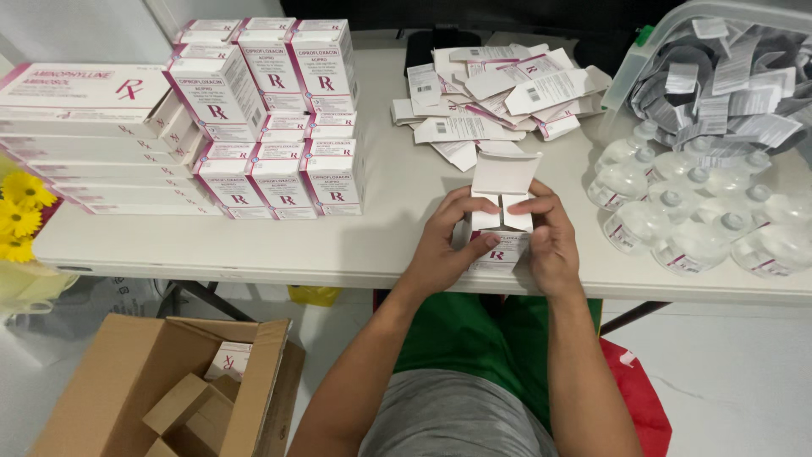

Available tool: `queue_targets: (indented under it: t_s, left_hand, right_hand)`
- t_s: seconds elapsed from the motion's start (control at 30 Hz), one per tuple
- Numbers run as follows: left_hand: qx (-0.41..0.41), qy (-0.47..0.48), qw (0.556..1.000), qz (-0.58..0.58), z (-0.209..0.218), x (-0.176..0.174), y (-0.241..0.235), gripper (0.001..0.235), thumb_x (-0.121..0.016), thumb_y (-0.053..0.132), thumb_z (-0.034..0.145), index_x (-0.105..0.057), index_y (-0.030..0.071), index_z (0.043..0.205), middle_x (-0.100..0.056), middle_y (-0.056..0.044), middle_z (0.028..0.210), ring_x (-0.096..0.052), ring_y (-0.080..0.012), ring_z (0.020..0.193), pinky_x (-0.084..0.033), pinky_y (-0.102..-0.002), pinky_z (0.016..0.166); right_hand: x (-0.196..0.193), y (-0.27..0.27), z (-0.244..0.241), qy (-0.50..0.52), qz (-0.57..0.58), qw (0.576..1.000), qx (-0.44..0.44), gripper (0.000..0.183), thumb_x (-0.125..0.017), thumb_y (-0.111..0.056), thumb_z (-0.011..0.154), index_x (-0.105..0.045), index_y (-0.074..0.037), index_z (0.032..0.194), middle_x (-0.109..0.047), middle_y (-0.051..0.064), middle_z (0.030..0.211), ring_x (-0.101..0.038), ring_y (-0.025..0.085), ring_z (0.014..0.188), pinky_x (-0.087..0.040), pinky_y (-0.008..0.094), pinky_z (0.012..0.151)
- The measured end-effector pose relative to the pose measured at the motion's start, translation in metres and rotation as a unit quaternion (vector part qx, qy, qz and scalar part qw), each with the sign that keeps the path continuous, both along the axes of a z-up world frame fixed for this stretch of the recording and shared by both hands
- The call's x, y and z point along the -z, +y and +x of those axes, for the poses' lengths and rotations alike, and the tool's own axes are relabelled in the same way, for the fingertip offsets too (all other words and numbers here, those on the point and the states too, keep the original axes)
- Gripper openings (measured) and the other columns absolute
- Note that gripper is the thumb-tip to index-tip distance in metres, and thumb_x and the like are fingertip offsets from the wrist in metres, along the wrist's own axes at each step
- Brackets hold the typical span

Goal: The person opens small white boxes labeled with an Rx symbol, places clear plastic bottles inside, applies labels to the bottles, and closes the boxes. The person also retrieves additional bottles from a red bag and a purple basket, placing them on the table before continuing the packaging process.

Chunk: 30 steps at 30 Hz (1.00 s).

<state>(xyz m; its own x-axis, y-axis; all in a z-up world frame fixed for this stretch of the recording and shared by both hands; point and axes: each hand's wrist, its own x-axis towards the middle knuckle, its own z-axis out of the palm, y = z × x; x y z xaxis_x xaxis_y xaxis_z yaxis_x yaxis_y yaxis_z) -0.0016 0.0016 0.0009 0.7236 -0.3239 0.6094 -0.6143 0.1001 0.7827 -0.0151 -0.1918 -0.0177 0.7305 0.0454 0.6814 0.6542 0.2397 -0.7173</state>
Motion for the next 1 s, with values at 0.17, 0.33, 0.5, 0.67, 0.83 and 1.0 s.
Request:
queue_targets:
  t_s: [0.17, 0.33, 0.5, 0.67, 0.83, 1.0]
  left_hand:
    - [0.020, -0.076, 0.997, 0.000, 0.006, -0.001, -0.001, 0.031, -0.075, 0.010, 0.097, -0.065, 0.009, 0.126, -0.045, -0.017, 0.159, -0.043, -0.0313, 0.150, -0.036, -0.042, 0.124]
    - [0.095, -0.002, 0.991, -0.097, 0.003, 0.010, -0.005, 0.046, -0.071, 0.009, 0.103, -0.044, 0.013, 0.140, -0.045, -0.011, 0.156, -0.049, -0.0209, 0.140, -0.041, -0.036, 0.121]
    - [0.082, -0.011, 0.994, -0.066, 0.003, 0.008, -0.002, 0.046, -0.070, 0.010, 0.102, -0.048, 0.010, 0.143, -0.046, -0.012, 0.155, -0.048, -0.0230, 0.145, -0.041, -0.038, 0.122]
    - [0.030, -0.039, 0.999, -0.017, -0.001, -0.003, 0.001, 0.042, -0.072, 0.019, 0.099, -0.059, 0.012, 0.138, -0.051, -0.012, 0.151, -0.047, -0.0284, 0.147, -0.038, -0.042, 0.125]
    - [0.011, -0.020, 1.000, -0.003, -0.004, -0.003, 0.002, 0.034, -0.070, 0.027, 0.101, -0.066, 0.013, 0.132, -0.053, -0.011, 0.151, -0.051, -0.0269, 0.143, -0.042, -0.041, 0.121]
    - [0.015, -0.005, 1.000, -0.019, -0.002, -0.003, 0.000, 0.028, -0.068, 0.022, 0.101, -0.069, 0.012, 0.127, -0.057, -0.012, 0.146, -0.055, -0.0261, 0.138, -0.044, -0.039, 0.118]
  right_hand:
    - [-0.006, 0.002, 0.000, -0.036, -0.116, 0.975, 0.189, 0.042, -0.052, -0.042, 0.105, -0.054, -0.004, 0.121, -0.060, 0.018, 0.127, -0.047, 0.028, 0.137, -0.035, 0.043, 0.119]
    - [-0.001, 0.010, -0.006, -0.007, -0.023, 0.992, 0.123, 0.057, -0.062, -0.050, 0.102, -0.036, -0.007, 0.128, -0.057, 0.021, 0.136, -0.055, 0.023, 0.118, -0.048, 0.038, 0.103]
    - [0.001, 0.005, -0.004, -0.044, -0.063, 0.987, 0.139, 0.056, -0.062, -0.053, 0.106, -0.059, -0.001, 0.127, -0.058, 0.019, 0.138, -0.058, 0.024, 0.129, -0.047, 0.037, 0.114]
    - [0.003, 0.003, -0.003, -0.037, -0.057, 0.984, 0.165, 0.056, -0.064, -0.053, 0.106, -0.062, 0.001, 0.121, -0.061, 0.018, 0.134, -0.060, 0.024, 0.125, -0.049, 0.037, 0.111]
    - [0.007, 0.004, -0.005, -0.048, -0.044, 0.979, 0.194, 0.059, -0.062, -0.057, 0.105, -0.065, 0.000, 0.118, -0.064, 0.017, 0.129, -0.062, 0.024, 0.122, -0.050, 0.037, 0.110]
    - [0.002, 0.005, -0.008, -0.044, -0.045, 0.981, 0.185, 0.050, -0.065, -0.049, 0.106, -0.066, 0.001, 0.115, -0.064, 0.018, 0.128, -0.061, 0.024, 0.122, -0.048, 0.037, 0.110]
